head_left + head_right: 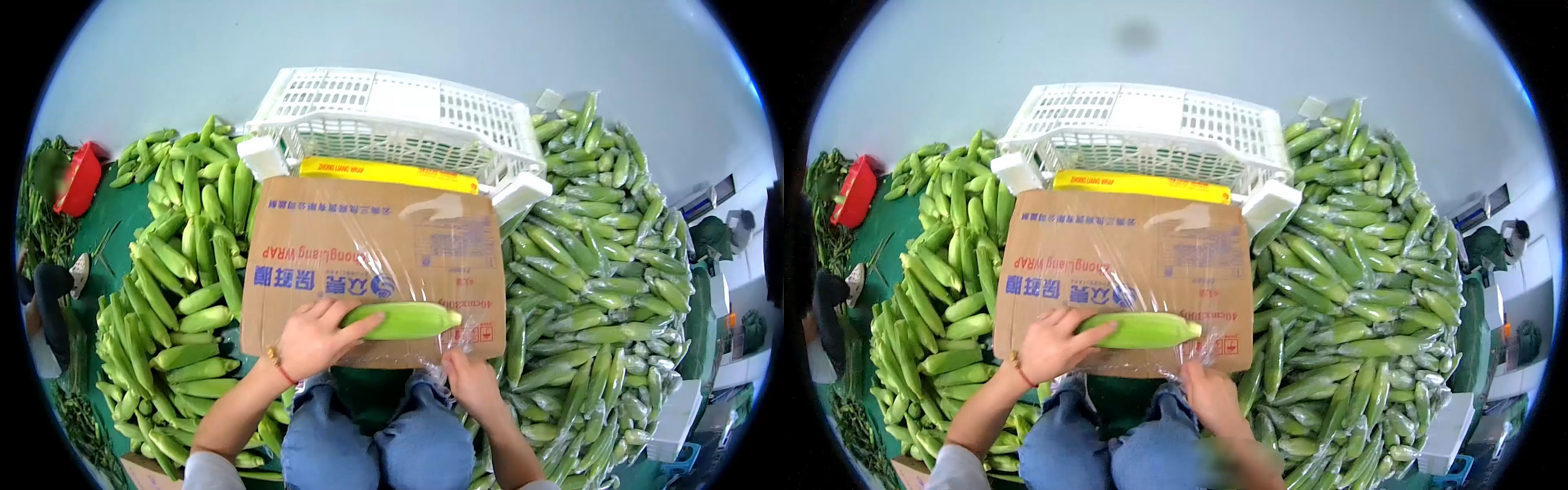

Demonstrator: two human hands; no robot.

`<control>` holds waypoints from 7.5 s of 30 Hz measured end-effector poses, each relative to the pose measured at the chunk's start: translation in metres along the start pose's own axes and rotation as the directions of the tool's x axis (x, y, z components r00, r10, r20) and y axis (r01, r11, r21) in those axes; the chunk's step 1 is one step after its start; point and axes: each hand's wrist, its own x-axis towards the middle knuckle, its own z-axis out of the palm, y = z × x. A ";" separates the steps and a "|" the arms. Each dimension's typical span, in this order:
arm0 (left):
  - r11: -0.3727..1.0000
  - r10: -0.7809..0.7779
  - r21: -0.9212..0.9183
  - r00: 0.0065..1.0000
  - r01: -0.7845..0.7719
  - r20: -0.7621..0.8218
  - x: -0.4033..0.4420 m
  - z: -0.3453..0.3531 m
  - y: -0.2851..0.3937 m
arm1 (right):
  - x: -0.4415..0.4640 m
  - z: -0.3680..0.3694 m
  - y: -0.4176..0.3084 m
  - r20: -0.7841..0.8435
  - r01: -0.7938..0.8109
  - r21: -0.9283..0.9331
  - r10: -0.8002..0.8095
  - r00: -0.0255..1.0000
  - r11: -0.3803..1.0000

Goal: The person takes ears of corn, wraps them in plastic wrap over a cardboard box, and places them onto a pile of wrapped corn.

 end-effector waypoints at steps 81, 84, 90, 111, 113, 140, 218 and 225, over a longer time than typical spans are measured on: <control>-0.550 -0.281 -0.615 0.568 0.565 0.773 -0.042 0.082 0.000 | 0.085 -0.087 -0.044 -0.644 0.666 0.745 -0.220 0.733 0.038; -0.146 -0.279 -0.769 0.720 0.623 0.636 -0.037 0.073 0.017 | 0.070 -0.084 -0.041 -0.313 0.276 0.941 -0.197 0.929 -0.196; 0.867 -0.099 -0.487 0.994 0.108 0.044 0.043 0.051 0.059 | 0.061 -0.052 -0.021 -0.509 0.617 0.659 0.349 0.787 -0.429; 0.946 -0.321 -0.018 0.943 0.324 0.086 -0.033 0.073 0.000 | -0.135 -0.001 0.311 -0.663 -0.175 0.725 0.744 0.086 0.667; 0.874 -0.463 -0.152 0.886 0.462 0.031 -0.009 0.054 -0.013 | -0.054 0.001 0.216 -0.682 -0.116 0.457 0.431 0.591 0.882; 0.764 -0.644 -0.255 0.723 0.593 -0.249 -0.224 0.106 0.004 | -0.004 0.025 0.059 -0.019 -0.013 0.688 0.036 0.999 0.726; 0.978 -0.079 -0.170 0.971 0.119 0.226 0.154 0.060 -0.125 | 0.060 -0.037 -0.034 0.517 0.342 0.366 -0.495 0.699 0.865; 0.896 0.154 -0.362 0.946 -0.255 -0.287 0.070 0.038 -0.002 | 0.063 -0.010 -0.029 0.627 -0.769 0.574 -0.454 0.633 -0.279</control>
